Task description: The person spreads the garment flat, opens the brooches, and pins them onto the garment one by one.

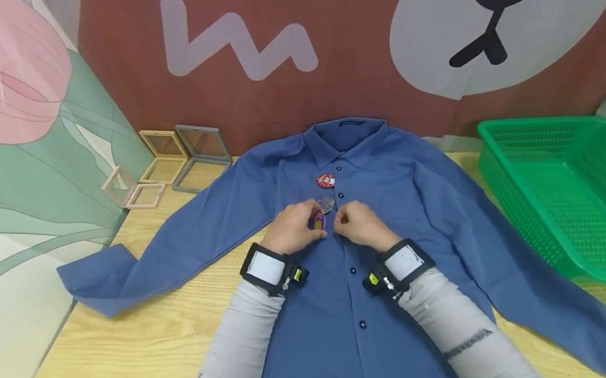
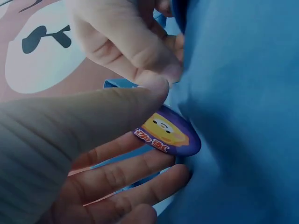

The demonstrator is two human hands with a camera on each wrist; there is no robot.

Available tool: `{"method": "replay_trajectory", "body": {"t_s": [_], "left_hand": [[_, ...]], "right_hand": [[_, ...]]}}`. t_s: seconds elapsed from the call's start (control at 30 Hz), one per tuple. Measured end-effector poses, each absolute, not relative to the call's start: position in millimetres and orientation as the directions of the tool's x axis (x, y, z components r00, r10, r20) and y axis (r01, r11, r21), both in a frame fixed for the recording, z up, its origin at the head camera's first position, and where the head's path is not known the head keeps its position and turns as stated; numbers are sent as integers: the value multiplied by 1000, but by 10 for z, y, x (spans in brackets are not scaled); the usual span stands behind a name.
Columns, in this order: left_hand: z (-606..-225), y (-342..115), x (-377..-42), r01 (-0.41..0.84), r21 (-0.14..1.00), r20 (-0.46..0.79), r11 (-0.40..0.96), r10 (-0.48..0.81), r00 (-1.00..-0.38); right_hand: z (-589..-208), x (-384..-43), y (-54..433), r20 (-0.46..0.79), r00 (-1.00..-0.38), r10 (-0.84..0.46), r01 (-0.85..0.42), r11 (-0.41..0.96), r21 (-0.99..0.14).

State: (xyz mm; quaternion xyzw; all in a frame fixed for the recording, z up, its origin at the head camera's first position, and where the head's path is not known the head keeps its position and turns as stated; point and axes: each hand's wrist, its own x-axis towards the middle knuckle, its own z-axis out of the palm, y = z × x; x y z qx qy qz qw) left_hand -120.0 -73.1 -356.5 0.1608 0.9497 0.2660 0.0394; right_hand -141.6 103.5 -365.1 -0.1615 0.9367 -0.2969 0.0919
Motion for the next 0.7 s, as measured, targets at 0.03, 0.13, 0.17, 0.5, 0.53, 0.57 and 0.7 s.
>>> {"method": "replay_trajectory", "body": {"t_s": [0.03, 0.13, 0.17, 0.5, 0.53, 0.57, 0.7], "left_hand": [[-3569, -727, -1198, 286, 513, 8, 809, 329, -944], [-3579, -715, -1196, 295, 505, 7, 811, 339, -941], [-3581, -710, -1197, 297, 504, 7, 811, 340, -940], [-3648, -675, -1239, 331, 500, 62, 800, 348, -935], [-3655, -675, -1241, 329, 502, 67, 800, 343, -937], [-3661, -677, -1244, 328, 503, 73, 800, 339, -938], [-3673, -686, -1247, 320, 513, 87, 797, 323, -942]], "right_hand": [[-3658, -1412, 1041, -70, -931, -359, -248, 760, -600], [-3659, -1397, 1043, -55, -936, -349, -237, 735, -636], [-3655, -1391, 1043, -50, -938, -343, -233, 729, -643], [-3630, -1310, 1029, -4, -952, -307, -228, 716, -660], [-3634, -1304, 1027, -5, -953, -303, -224, 717, -660], [-3638, -1301, 1024, -9, -955, -298, -218, 719, -660], [-3654, -1299, 1009, -43, -958, -282, -180, 717, -673]]}}
